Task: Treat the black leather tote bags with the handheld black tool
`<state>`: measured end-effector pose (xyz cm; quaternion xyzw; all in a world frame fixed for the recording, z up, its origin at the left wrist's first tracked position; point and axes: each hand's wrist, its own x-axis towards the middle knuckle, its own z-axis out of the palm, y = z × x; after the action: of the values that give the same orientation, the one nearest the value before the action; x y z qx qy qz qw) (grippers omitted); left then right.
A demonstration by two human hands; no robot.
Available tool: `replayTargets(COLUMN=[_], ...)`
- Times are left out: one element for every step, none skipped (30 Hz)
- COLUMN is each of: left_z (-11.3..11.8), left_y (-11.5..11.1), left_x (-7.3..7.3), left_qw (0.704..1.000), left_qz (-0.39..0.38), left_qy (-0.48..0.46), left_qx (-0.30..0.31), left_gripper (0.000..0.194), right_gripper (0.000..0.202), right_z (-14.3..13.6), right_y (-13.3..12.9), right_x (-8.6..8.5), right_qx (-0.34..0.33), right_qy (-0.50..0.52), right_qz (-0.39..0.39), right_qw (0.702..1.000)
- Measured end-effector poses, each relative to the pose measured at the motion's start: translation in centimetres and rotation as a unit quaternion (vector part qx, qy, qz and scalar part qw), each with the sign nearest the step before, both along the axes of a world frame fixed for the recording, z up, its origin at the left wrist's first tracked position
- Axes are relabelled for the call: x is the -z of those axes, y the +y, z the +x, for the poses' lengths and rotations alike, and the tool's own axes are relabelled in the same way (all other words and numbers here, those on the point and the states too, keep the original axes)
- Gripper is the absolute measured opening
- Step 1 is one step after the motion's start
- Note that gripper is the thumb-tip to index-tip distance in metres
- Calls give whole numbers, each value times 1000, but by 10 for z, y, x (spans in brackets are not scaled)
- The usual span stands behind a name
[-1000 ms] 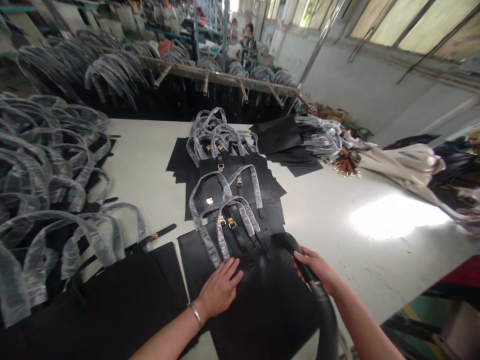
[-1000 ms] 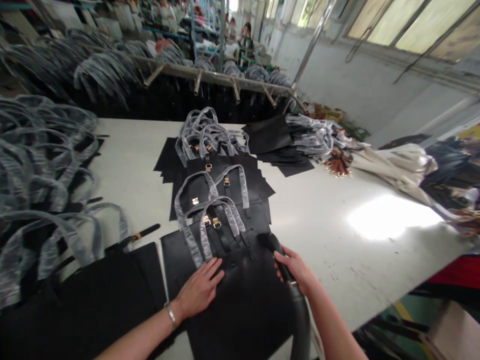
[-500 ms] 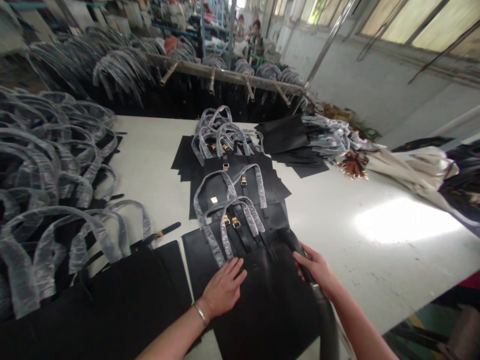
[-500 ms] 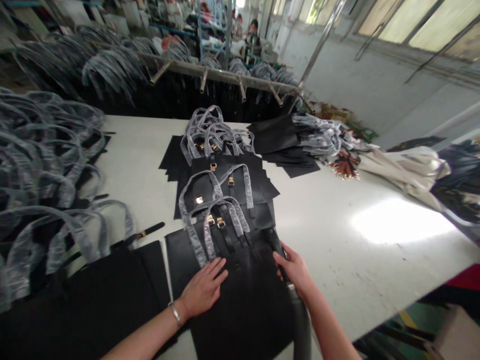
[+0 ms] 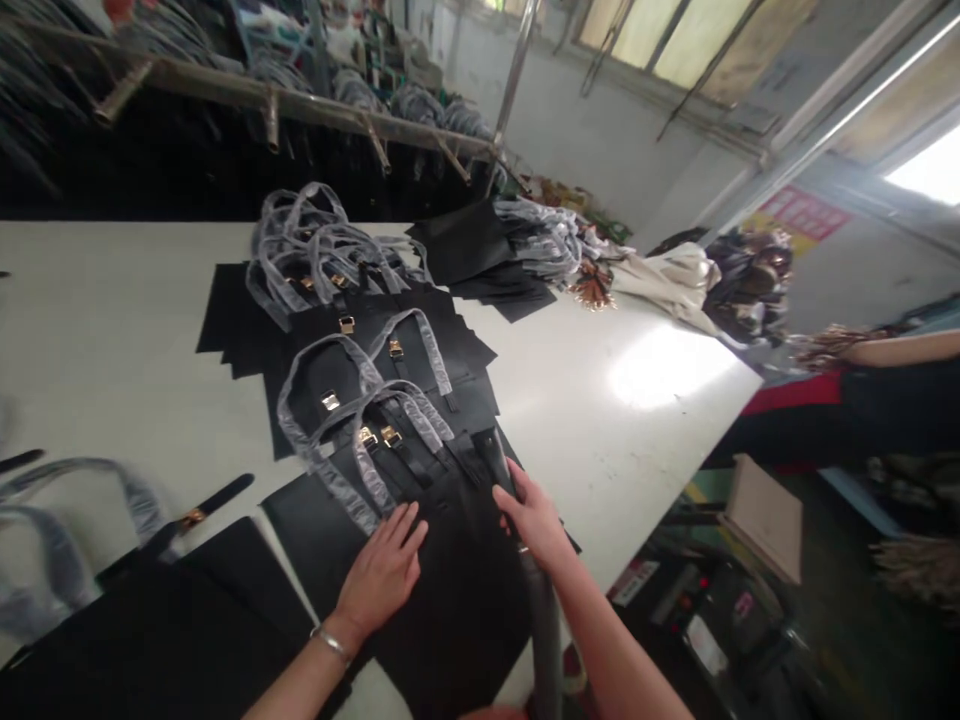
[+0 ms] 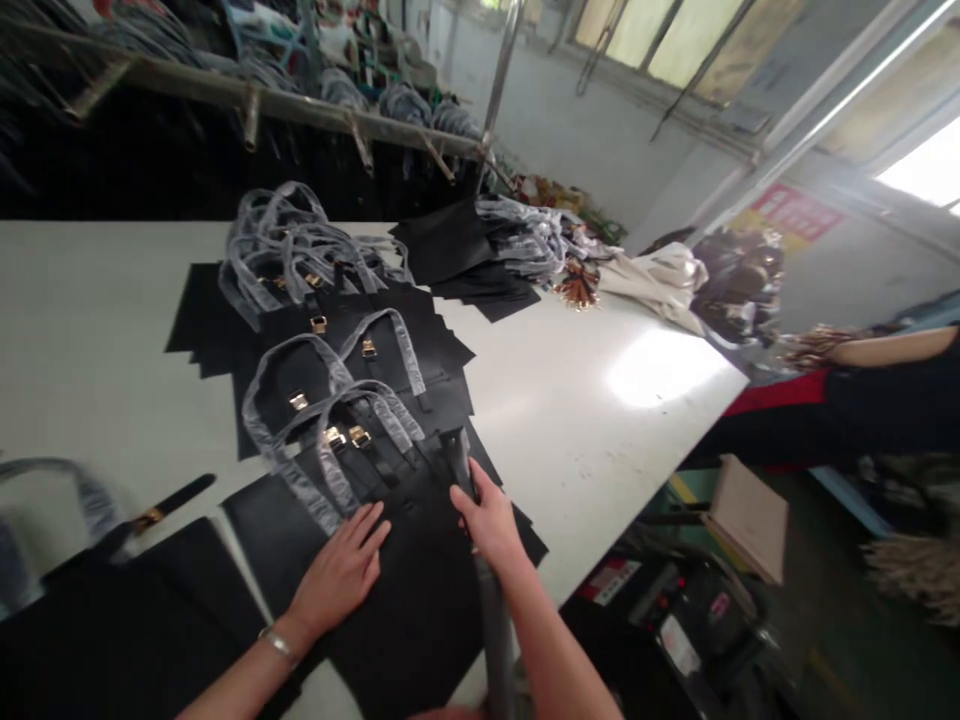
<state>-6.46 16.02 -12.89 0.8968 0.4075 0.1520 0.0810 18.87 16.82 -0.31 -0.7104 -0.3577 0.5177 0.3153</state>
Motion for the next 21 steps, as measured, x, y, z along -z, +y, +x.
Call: replayTargets(left_z=[0, 0, 0, 0, 1, 1, 1, 1, 2, 2, 2, 2, 2, 2, 2, 2, 2, 2, 2, 2, 2], left_y=[0, 0, 0, 1, 1, 1, 1, 0, 0, 0, 0, 0, 0, 0, 0, 0, 1, 1, 2, 2, 2], left_x=[0, 0, -1, -1, -2, -3, -4, -4, -5, -5, -6, -6, -6, -6, -5, -5, -4, -4, -3, -3, -3], left_qw=[1000, 1000, 1000, 1000, 1000, 1000, 1000, 1000, 1000, 1000, 1000, 1000, 1000, 1000, 1000, 1000, 1000, 1000, 1000, 1000, 1000], left_qz=[3, 5, 6, 5, 4, 3, 3, 3, 3, 3, 2, 0, -3, -5, -6, -5, -4, -2, -1, 0, -1], left_qy=[0, -2, -4, -7, -9, -10, -10, -9, -8, -7, -7, -9, -11, -13, -15, -15, -14, -11, -8, -6, -4], left_qx=[0, 1, 1, 2, 2, 3, 3, 4, 5, 6, 5, 4, 3, 3, 3, 4, 6, 8, 9, 9, 8], left_gripper=[43, 43, 42, 42, 42, 41, 41, 41, 41, 41, 41, 41, 41, 41, 41, 41, 41, 41, 41, 41, 41], right_gripper=[64, 65, 67, 70, 73, 74, 75, 77, 80, 82, 85, 86, 87, 87, 86, 85, 84, 82, 81, 79, 77], right_z=[8, 16, 25, 33, 40, 46, 52, 56, 60, 63, 66, 68, 70, 72, 73, 74, 75, 76, 77, 78, 78], right_y=[-11, -25, -43, -64, -87, -109, -131, -152, -169, -184, -194, -202, -206, -208, -207, -204, -200, -195, -189, -183, -178], right_x=[-4, -9, -12, -15, -16, -15, -14, -11, -9, -6, -4, -2, -1, 0, 0, 1, 1, 1, 1, 1, 2], right_qx=[9, 16, 23, 35, 47, 79, 116, 149, 177, 206, 228, 245, 258, 268, 275, 280, 285, 291, 294, 296, 296], right_qy=[-2, -4, -6, -10, -14, -25, -29, -22, -14, -9, -2, 5, 15, 27, 41, 56, 69, 81, 91, 98, 98], right_qz=[-4, -13, -25, -35, -48, -61, -78, -92, -103, -114, -121, -127, -130, -131, -132, -132, -133, -134, -133, -129, -119], right_qw=[1000, 1000, 999, 999, 998, 995, 990, 984, 979, 972, 966, 961, 957, 954, 952, 949, 947, 944, 942, 941, 943])
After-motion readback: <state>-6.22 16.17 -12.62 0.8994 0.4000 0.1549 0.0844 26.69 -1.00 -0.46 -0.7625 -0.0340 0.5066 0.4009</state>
